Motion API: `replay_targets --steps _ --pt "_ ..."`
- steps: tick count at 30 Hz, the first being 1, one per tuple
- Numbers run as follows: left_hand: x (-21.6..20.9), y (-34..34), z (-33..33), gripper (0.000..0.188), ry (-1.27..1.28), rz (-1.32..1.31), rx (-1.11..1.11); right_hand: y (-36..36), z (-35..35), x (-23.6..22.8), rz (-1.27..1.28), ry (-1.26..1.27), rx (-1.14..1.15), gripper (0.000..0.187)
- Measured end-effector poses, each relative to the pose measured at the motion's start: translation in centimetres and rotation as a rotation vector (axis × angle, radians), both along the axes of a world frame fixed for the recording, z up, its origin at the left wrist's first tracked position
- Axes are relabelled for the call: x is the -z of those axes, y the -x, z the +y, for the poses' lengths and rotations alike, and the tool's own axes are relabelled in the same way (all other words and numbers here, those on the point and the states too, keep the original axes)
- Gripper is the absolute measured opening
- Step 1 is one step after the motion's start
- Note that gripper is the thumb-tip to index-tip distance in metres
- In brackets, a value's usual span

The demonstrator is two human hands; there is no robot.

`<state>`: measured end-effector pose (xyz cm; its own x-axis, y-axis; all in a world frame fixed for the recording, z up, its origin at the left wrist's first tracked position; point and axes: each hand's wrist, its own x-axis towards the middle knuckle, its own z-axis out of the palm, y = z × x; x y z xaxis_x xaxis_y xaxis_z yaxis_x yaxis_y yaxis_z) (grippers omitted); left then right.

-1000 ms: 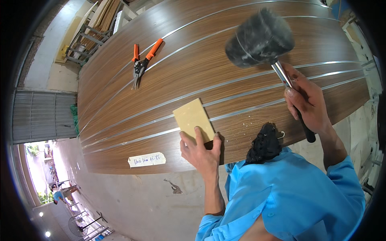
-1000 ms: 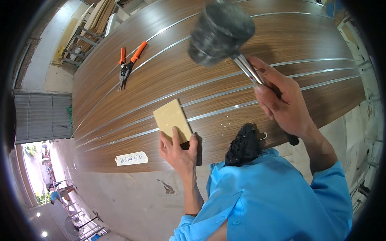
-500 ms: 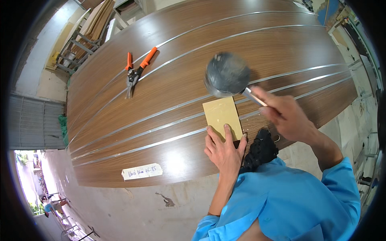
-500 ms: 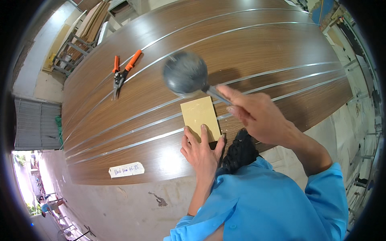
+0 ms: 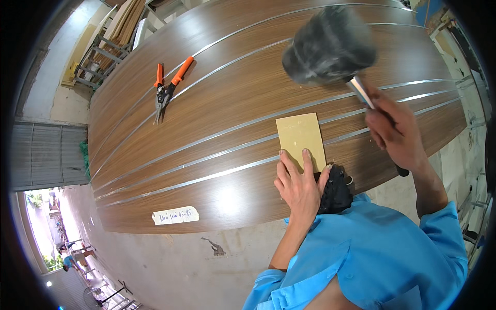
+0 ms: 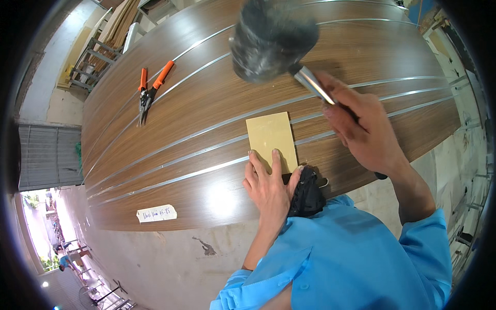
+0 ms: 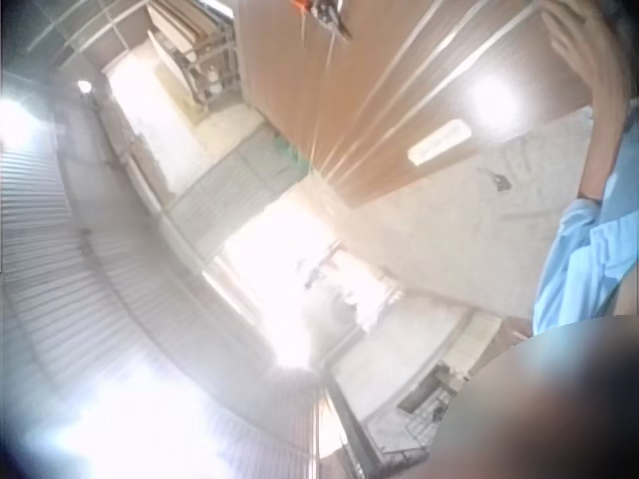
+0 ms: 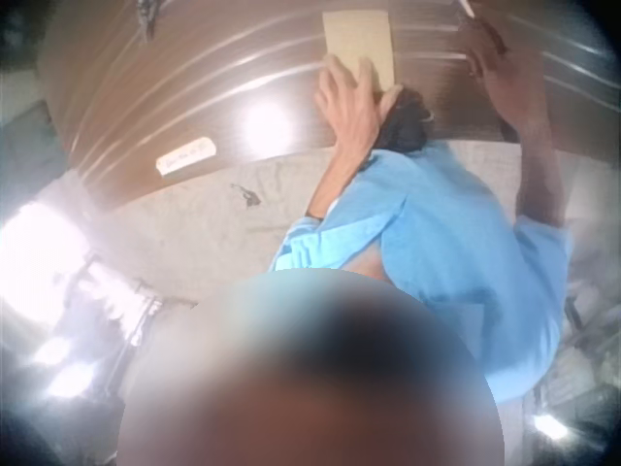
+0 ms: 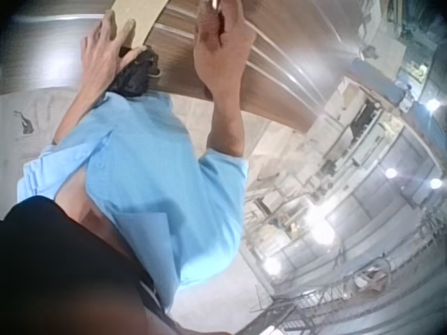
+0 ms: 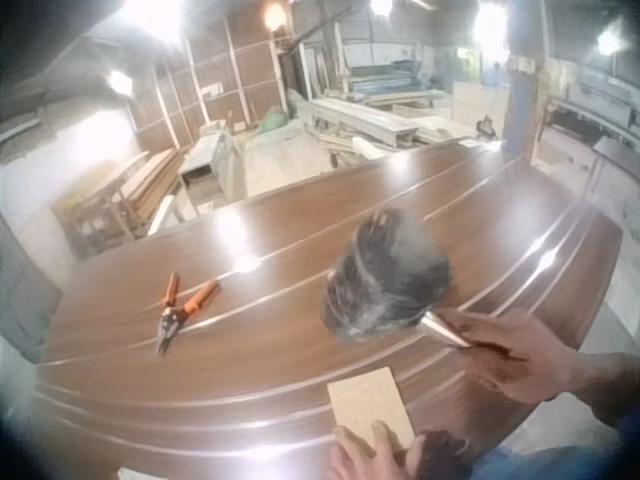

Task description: The person uses a rubber mallet and a small wooden block to tap metal strips into place along a large wooden panel. They repeatedly reposition the block and strike along the strips to secure them.

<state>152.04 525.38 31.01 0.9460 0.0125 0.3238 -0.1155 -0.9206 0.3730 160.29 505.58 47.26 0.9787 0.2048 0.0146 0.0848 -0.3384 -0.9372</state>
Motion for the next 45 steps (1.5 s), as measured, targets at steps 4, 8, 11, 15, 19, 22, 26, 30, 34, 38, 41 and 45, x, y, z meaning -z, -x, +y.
replay_targets --steps 4,8,11,15,19,22,26,30,34,38,41,45 --pt "0.0 -0.4 -2.2 0.069 -0.036 0.042 -0.026 -1.2 -1.4 1.4 -0.601 0.358 -0.134 0.040" --pt "-0.2 -0.6 -3.8 0.069 -0.044 0.036 -0.007 -2.2 -3.9 6.6 0.220 0.376 -0.259 0.041" --pt "0.0 -1.0 -4.5 0.070 -0.055 0.032 0.012 -1.8 -6.6 7.9 0.319 0.146 -0.155 0.041" --pt "0.3 -1.1 -4.7 0.072 -0.054 0.056 0.077 -1.2 -8.4 8.5 0.365 0.000 -0.002 0.044" --pt "0.2 -1.3 -3.4 0.076 -0.031 0.050 0.119 0.3 -10.2 9.4 0.364 -0.111 0.148 0.049" --pt "-0.4 -2.0 -0.3 0.080 -0.053 -0.006 -0.001 1.4 -11.7 9.8 0.337 -0.107 0.243 0.051" --pt "-1.2 -2.1 4.1 0.080 -0.170 0.149 -0.324 1.4 -12.4 8.4 0.225 -0.054 0.246 0.052" --pt "-1.6 -1.0 5.1 0.073 -0.192 0.158 -0.265 0.7 -11.1 5.7 0.063 -0.078 0.228 0.048" --pt "-1.7 -0.7 4.2 0.072 -0.137 0.129 -0.209 0.2 -8.5 5.0 -0.174 -0.138 0.119 0.047" --pt "-1.6 -0.6 3.1 0.072 -0.098 0.103 -0.134 -1.6 -3.8 7.0 -0.219 0.053 -0.076 0.046" --pt "-1.5 -0.7 2.0 0.072 0.014 0.087 -0.099 -3.5 -1.9 6.2 -0.059 0.395 -0.378 0.048" --pt "-1.3 -0.9 -1.2 0.073 -0.031 0.034 0.028 -3.3 -3.2 2.4 -0.196 0.202 -0.365 0.047"
